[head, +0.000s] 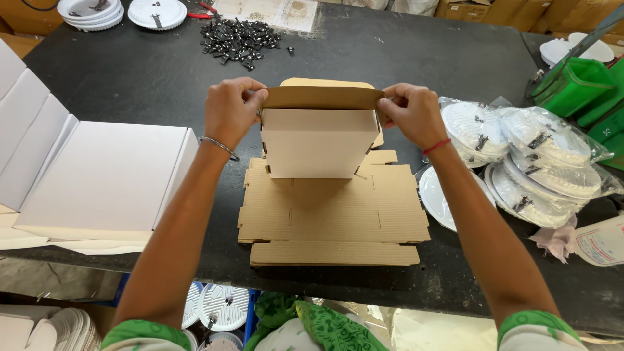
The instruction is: The person wraps round LED light fixtures in clear plastic bags, twisting the bag closed around each unit. They then unfold a cardboard shipping box, place a white inner box inside it, and set a wrapped light fixture into the white box, preparing it for packing.
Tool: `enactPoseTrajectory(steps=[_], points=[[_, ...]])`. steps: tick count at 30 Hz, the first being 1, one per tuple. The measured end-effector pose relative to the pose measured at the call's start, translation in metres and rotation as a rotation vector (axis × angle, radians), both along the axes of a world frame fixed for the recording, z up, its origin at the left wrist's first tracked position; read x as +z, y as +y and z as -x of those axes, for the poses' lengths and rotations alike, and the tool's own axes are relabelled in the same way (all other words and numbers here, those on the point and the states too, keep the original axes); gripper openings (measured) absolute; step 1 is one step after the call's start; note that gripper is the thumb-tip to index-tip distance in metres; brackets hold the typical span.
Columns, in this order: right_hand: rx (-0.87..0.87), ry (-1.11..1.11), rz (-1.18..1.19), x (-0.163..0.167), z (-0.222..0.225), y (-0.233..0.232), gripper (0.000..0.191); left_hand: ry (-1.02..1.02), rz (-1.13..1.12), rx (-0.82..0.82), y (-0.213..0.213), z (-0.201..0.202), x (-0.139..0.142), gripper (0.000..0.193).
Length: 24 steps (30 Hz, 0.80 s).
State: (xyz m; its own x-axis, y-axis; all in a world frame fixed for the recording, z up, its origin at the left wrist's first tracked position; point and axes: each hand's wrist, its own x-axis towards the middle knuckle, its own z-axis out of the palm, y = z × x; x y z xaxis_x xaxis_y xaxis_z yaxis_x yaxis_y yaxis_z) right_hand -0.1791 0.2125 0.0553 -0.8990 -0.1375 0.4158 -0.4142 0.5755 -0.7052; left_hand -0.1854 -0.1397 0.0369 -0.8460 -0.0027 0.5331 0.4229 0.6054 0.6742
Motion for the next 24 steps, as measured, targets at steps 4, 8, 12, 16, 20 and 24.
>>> enactPoseTrajectory(steps=[4,8,12,16,20,24], points=[[-0.049,0.004,0.006,-0.003,-0.006,-0.007,0.023,0.02,-0.028,0.036,0.004,-0.003,-0.003,0.013],[-0.075,0.028,0.003,-0.006,-0.01,-0.01,0.022,0.046,0.028,0.072,0.005,-0.003,-0.004,0.013],[-0.095,0.045,-0.012,-0.01,-0.01,-0.012,0.022,0.088,0.051,0.094,0.006,0.0,-0.003,0.012],[-0.107,0.146,-0.061,-0.017,-0.013,-0.013,0.023,0.107,0.03,0.119,0.008,0.001,-0.005,0.012],[-0.119,0.224,-0.109,-0.02,-0.018,-0.014,0.028,0.13,0.018,0.106,0.011,0.001,-0.004,0.011],[-0.09,0.224,-0.053,-0.021,-0.02,-0.016,0.025,0.108,0.039,0.13,0.014,-0.005,-0.004,0.01]])
